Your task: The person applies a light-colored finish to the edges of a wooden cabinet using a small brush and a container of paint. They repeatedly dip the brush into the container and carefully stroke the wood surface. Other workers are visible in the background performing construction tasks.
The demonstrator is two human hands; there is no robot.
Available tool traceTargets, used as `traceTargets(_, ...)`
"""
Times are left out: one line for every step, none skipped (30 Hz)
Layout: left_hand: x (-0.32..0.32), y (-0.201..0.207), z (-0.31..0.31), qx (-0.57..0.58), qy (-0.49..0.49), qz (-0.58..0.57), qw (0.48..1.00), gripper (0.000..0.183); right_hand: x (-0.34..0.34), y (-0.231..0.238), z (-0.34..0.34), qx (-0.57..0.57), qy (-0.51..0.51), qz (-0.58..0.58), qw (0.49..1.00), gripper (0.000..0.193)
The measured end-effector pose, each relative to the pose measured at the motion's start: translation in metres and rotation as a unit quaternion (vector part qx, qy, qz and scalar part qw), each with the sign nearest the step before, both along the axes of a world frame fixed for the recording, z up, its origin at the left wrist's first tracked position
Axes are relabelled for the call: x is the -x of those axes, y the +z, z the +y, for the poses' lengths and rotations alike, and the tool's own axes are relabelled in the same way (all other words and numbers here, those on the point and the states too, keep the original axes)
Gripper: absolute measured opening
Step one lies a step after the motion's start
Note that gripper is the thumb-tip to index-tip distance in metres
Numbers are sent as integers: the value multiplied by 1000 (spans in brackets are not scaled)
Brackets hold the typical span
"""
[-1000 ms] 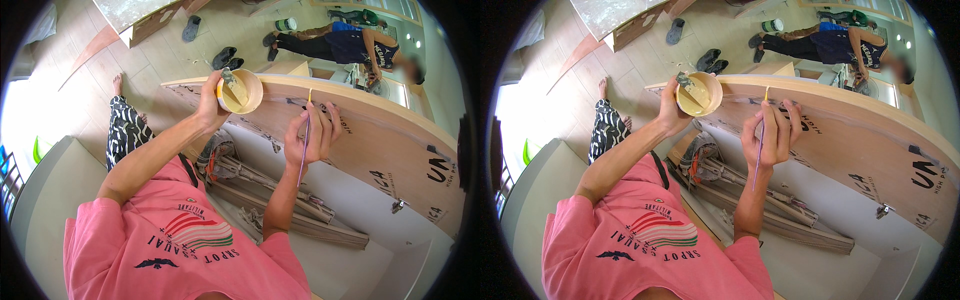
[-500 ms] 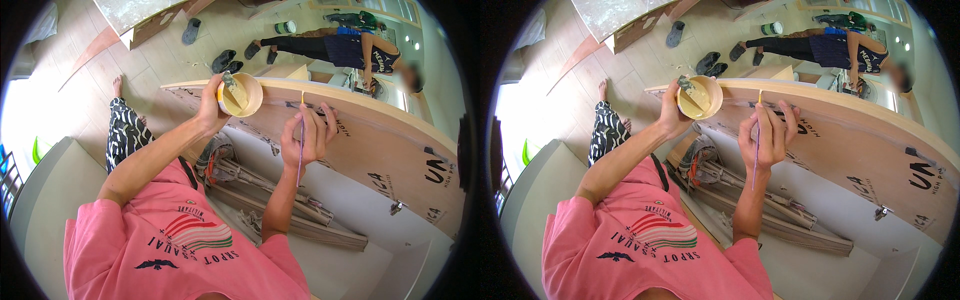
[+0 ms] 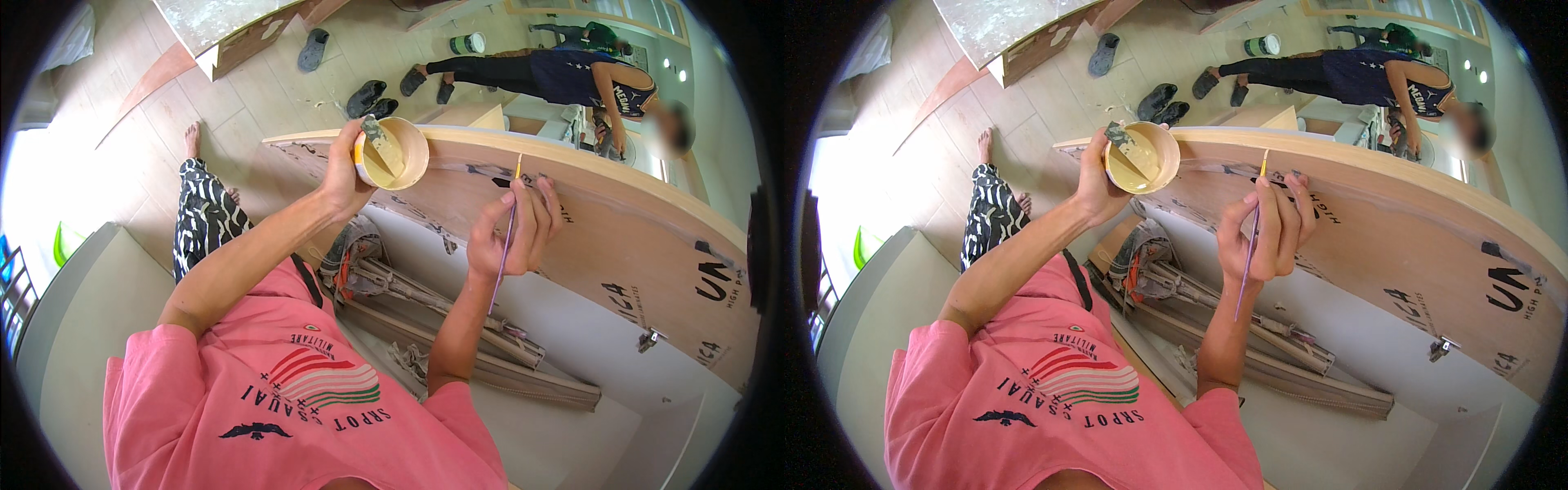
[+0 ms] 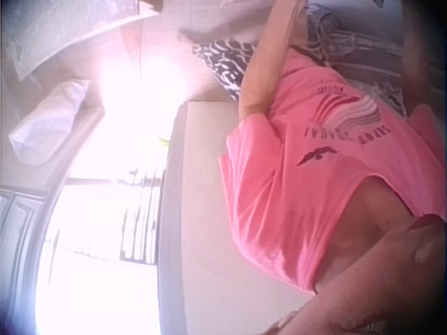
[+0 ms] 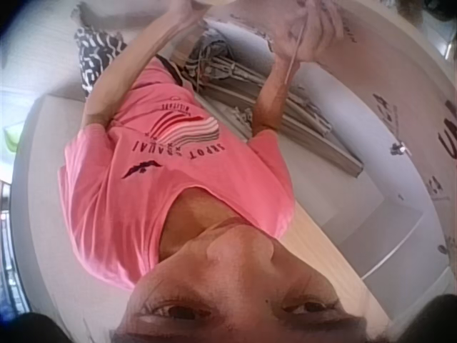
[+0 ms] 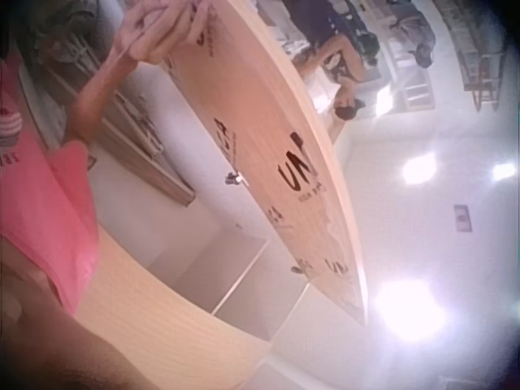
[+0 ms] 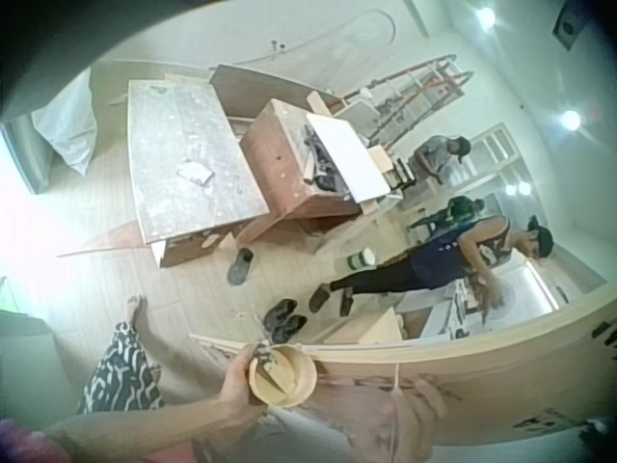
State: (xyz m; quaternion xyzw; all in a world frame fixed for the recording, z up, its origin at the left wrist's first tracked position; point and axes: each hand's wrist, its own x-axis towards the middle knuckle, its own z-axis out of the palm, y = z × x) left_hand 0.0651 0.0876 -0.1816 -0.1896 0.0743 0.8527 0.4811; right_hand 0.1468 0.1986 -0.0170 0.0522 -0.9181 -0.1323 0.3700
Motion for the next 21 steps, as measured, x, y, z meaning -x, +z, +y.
traceTargets(0,0,0,4,-3,-3,1000,40,0,0,0,-7,-2,-10,1000,25)
traceTargets(0,0,0,3,-1,-2,1000,40,1,-1,1,-14,-3,-20,1000,25)
traceTargets(0,0,1,2,1,-1,1000,40,1,-1,2,-21,-4,-30,999,25)
traceTargets(0,-1,1,1,3,0,1000,40,1,-1,1,-23,-4,-33,999,25)
traceTargets(0,0,1,0,3,0,1000,40,2,-1,-1,-25,-4,-36,999,25)
traceTargets(0,0,2,-1,3,-1,1000,40,2,-1,-2,-26,-5,-39,999,25)
traceTargets(0,0,2,-2,3,-1,1000,40,2,-1,-2,-18,-4,-31,999,25)
traceTargets(0,-2,3,-4,5,0,1000,40,2,-1,-1,-8,-2,-23,1000,26)
traceTargets(0,-3,3,-5,7,1,1000,40,2,-1,-1,1,0,-15,1000,26)
traceTargets(0,-5,4,-6,10,2,1000,40,2,-2,-1,0,-2,-15,1000,26)
traceTargets(0,-4,3,-5,10,0,1000,40,3,-3,-1,-1,-6,-14,1000,26)
traceTargets(0,-2,3,-4,10,-1,1000,40,3,-3,0,-2,-9,-14,1000,26)
traceTargets(0,-1,3,-2,10,-2,1000,40,3,-5,0,-6,-12,-21,1000,27)
traceTargets(0,0,2,-4,10,-4,1000,40,3,-6,1,-11,-15,-29,999,27)
traceTargets(0,1,2,-6,11,-6,1000,40,2,-7,0,-15,-19,-36,999,27)
traceTargets(-1,1,2,-8,11,-7,1000,40,3,-7,-1,-15,-19,-38,999,27)
traceTargets(-1,2,2,-3,8,-8,1000,40,4,-8,-2,-15,-19,-41,999,27)
traceTargets(-1,4,1,1,5,-8,1000,40,4,-8,-3,-15,-19,-43,999,28)
traceTargets(-1,4,1,5,1,-9,1000,39,3,-8,-2,-7,-13,-36,999,28)
traceTargets(-1,3,1,1,5,-6,1000,39,3,-9,0,0,-6,-30,1000,29)
traceTargets(-1,0,2,-3,9,-4,1000,39,3,-10,2,8,1,-23,1000,29)
